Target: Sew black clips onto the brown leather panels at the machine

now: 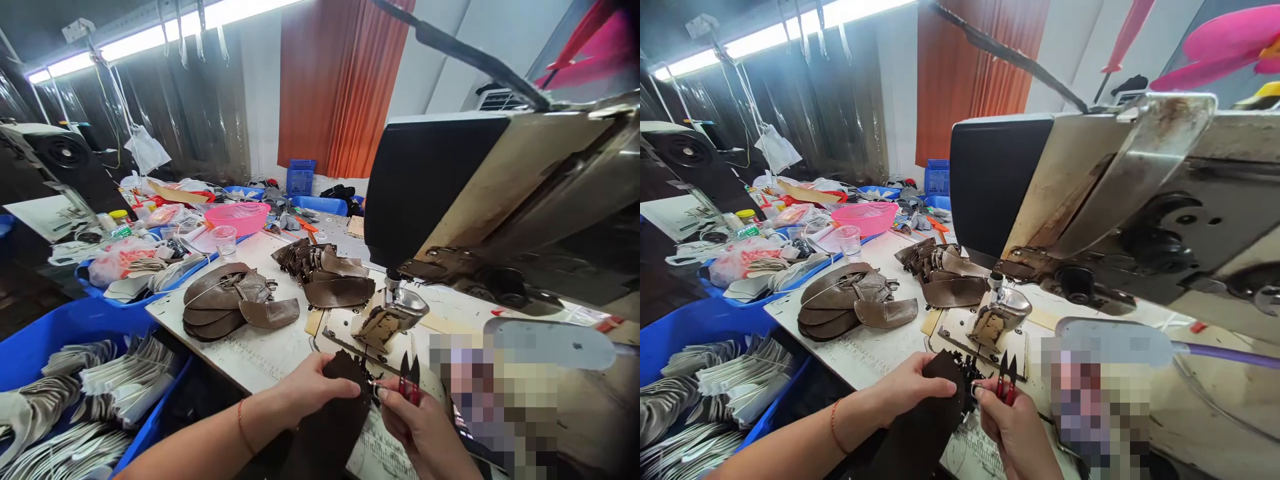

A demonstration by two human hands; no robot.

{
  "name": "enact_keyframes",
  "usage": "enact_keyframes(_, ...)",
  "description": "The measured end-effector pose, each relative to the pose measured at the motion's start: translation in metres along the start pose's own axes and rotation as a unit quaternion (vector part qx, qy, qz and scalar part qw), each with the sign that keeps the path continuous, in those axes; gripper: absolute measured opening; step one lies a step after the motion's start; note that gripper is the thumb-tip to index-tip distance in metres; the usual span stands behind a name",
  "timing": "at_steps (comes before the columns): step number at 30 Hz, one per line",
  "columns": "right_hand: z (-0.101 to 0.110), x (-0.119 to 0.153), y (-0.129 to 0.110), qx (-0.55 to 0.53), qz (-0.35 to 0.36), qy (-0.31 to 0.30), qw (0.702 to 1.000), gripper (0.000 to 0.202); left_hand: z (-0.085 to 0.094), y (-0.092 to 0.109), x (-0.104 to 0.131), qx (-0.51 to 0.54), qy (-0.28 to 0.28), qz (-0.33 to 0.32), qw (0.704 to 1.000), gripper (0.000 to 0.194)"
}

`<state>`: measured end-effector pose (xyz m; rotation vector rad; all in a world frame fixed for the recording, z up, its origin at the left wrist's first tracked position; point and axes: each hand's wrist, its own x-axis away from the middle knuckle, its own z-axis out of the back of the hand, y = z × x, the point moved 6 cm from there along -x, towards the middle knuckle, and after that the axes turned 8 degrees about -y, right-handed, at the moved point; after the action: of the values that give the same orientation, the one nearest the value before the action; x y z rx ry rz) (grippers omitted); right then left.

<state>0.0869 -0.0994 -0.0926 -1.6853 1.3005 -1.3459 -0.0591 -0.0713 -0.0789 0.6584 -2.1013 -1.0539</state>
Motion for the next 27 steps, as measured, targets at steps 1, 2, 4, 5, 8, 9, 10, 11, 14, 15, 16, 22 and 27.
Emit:
enact_keyframes(1,0.001,0.000,0.001,0.008,-0.005,-0.003,1.000,0.034,-0.001,0.000,0.000,0.000,0.001,-0.004,1.000,0.031)
enact_keyframes(2,0.001,0.000,0.003,0.013,-0.010,-0.007,1.000,0.035,-0.001,0.001,0.000,-0.001,0.002,-0.012,1.000,0.029)
enact_keyframes(4,0.000,-0.001,0.004,0.018,-0.014,-0.019,1.000,0.036,-0.002,0.003,0.000,-0.004,0.007,-0.028,1.000,0.025)
enact_keyframes(5,-0.001,-0.001,0.004,0.018,-0.016,-0.028,0.999,0.036,-0.002,0.004,0.000,-0.006,0.008,-0.032,0.999,0.024)
enact_keyframes(8,-0.005,0.001,0.002,0.017,-0.023,-0.046,0.999,0.036,-0.004,0.007,0.001,-0.014,0.010,-0.036,0.999,0.023)
enact_keyframes(9,-0.006,0.002,0.001,0.017,-0.026,-0.048,0.998,0.035,-0.005,0.007,0.002,-0.016,0.012,-0.035,0.999,0.022)
enact_keyframes(10,-0.007,0.003,0.000,0.017,-0.030,-0.049,0.998,0.034,-0.005,0.008,0.002,-0.017,0.015,-0.032,0.999,0.022)
enact_keyframes(11,-0.008,0.004,-0.001,0.017,-0.033,-0.049,0.998,0.034,-0.005,0.008,0.002,-0.017,0.018,-0.028,0.999,0.021)
enact_keyframes(14,-0.010,0.006,-0.005,0.019,-0.037,-0.047,0.998,0.032,-0.006,0.009,0.002,-0.017,0.023,-0.026,0.999,0.020)
enact_keyframes(15,-0.010,0.007,-0.006,0.020,-0.036,-0.047,0.998,0.032,-0.006,0.010,0.001,-0.016,0.023,-0.027,0.999,0.021)
enact_keyframes(16,-0.011,0.007,-0.006,0.020,-0.036,-0.048,0.998,0.031,-0.006,0.010,0.001,-0.016,0.022,-0.027,0.999,0.021)
enact_keyframes(22,-0.010,0.003,-0.007,0.013,-0.035,-0.062,0.997,0.032,-0.007,0.014,-0.002,-0.017,0.014,-0.026,0.999,0.023)
enact_keyframes(27,-0.010,0.001,-0.008,0.012,-0.034,-0.064,0.997,0.031,-0.006,0.014,-0.005,-0.029,0.010,-0.029,0.999,0.022)
